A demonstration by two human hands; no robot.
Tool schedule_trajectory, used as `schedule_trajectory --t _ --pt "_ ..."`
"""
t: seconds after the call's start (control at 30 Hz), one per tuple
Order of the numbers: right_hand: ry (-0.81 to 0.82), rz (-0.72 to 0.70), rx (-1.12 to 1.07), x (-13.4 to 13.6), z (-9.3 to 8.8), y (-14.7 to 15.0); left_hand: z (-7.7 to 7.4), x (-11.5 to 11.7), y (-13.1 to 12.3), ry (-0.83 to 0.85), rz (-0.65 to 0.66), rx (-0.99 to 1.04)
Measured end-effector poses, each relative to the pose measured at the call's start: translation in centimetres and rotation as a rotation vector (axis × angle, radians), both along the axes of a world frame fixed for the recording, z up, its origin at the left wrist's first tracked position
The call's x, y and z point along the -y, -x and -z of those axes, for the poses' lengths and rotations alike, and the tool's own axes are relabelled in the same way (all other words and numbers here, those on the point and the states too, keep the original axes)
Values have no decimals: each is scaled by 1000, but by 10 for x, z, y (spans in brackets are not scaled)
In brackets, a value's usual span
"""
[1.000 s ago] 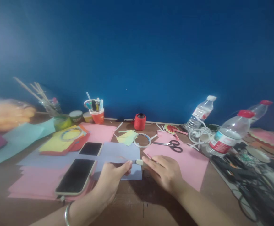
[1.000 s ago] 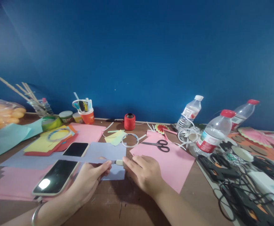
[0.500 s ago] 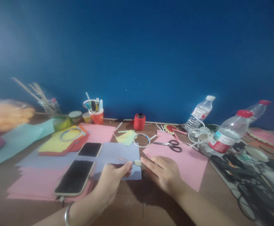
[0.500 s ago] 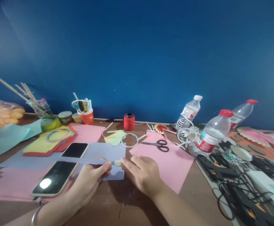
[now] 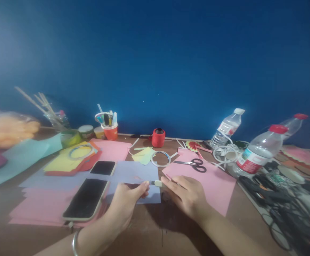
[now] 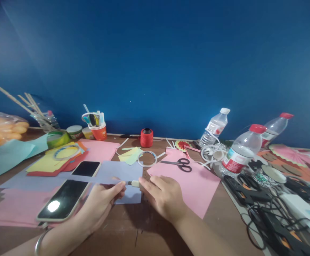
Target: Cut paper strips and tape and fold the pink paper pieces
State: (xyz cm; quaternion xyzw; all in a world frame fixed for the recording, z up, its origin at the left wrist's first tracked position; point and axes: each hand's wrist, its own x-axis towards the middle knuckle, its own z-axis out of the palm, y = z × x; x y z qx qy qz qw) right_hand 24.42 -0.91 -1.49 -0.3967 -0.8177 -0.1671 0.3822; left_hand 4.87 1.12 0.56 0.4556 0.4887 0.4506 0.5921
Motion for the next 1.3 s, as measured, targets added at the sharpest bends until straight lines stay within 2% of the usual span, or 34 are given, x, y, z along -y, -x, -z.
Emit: schedule_trajectory --t 0.27,0.57,0.87,1.07,1.3 --pt "-26 -26 24 -4 -4 -7 3 -1 2 -44 67 16" --pt "20 -1 7 -2 -2 -4 4 -2 5 -56 28 -8" --pt "24 76 -42 2 2 11 3 -4 0 33 -50 210" --pt "2 117 -38 4 2 16 8 -3 1 95 -70 181" --pt "20 118 -34 5 3 16 4 -3 1 83 -87 140"
